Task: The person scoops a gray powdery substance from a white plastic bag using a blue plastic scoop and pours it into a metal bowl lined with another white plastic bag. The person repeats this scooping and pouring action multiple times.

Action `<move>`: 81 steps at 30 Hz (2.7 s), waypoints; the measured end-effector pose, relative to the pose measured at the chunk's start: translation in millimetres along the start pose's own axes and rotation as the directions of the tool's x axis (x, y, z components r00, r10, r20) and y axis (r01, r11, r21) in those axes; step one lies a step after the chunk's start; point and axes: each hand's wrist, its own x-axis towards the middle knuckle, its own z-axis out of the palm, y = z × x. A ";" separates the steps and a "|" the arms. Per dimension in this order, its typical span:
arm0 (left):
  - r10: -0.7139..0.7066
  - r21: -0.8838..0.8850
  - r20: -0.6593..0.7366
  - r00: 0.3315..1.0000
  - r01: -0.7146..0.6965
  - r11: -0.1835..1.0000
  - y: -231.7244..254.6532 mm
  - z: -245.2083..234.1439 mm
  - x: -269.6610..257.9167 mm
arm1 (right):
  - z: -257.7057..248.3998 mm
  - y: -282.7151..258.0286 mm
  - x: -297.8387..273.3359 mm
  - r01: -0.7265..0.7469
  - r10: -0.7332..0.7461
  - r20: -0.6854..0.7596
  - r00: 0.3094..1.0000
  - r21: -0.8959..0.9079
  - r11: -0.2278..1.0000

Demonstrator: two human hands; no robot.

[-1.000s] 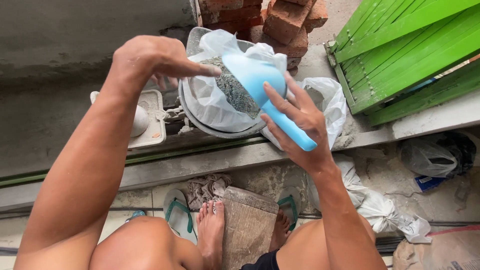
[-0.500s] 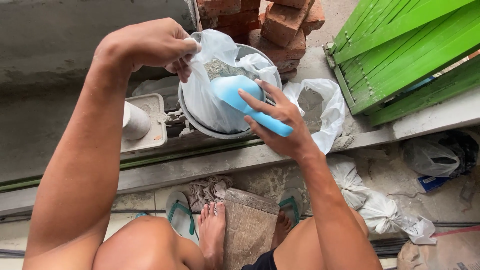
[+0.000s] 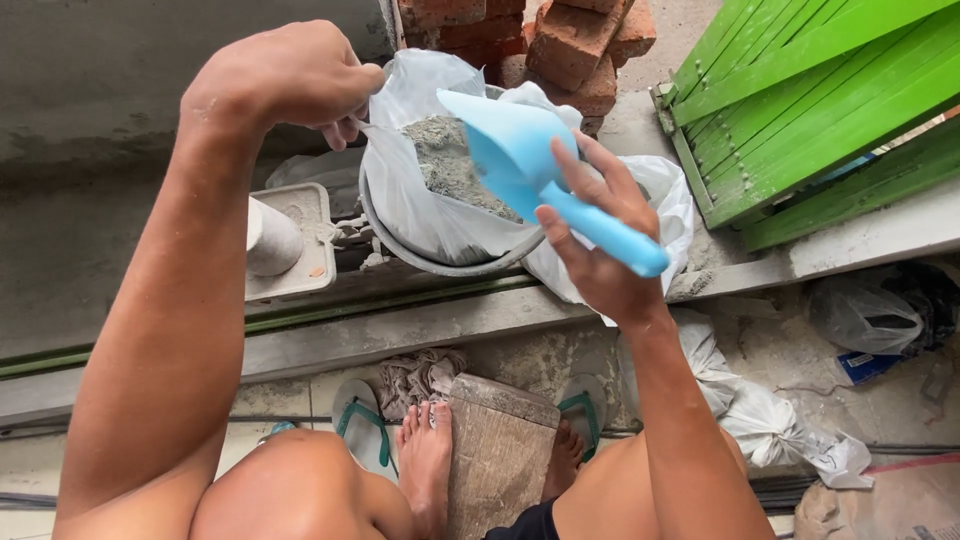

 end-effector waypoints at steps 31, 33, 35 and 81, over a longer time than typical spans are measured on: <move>0.658 0.128 0.335 0.675 -0.724 0.678 145.0 282.6 39.4 | -101.9 102.5 -119.3 -0.664 0.736 -0.191 0.649 0.329 0.671; 0.778 0.189 0.180 0.601 -0.798 0.573 139.9 304.1 62.7 | -100.6 118.6 -131.2 -0.614 0.592 -0.187 0.784 -0.090 0.784; 0.771 0.198 0.114 0.627 -0.774 0.601 137.3 328.3 93.0 | -90.8 125.4 -130.6 -0.605 0.586 -0.154 0.796 -0.169 0.778; 0.709 -0.580 -0.147 0.690 -0.641 0.503 115.5 243.4 25.0 | 37.4 265.2 -93.9 -0.645 0.645 -0.037 0.763 0.020 0.764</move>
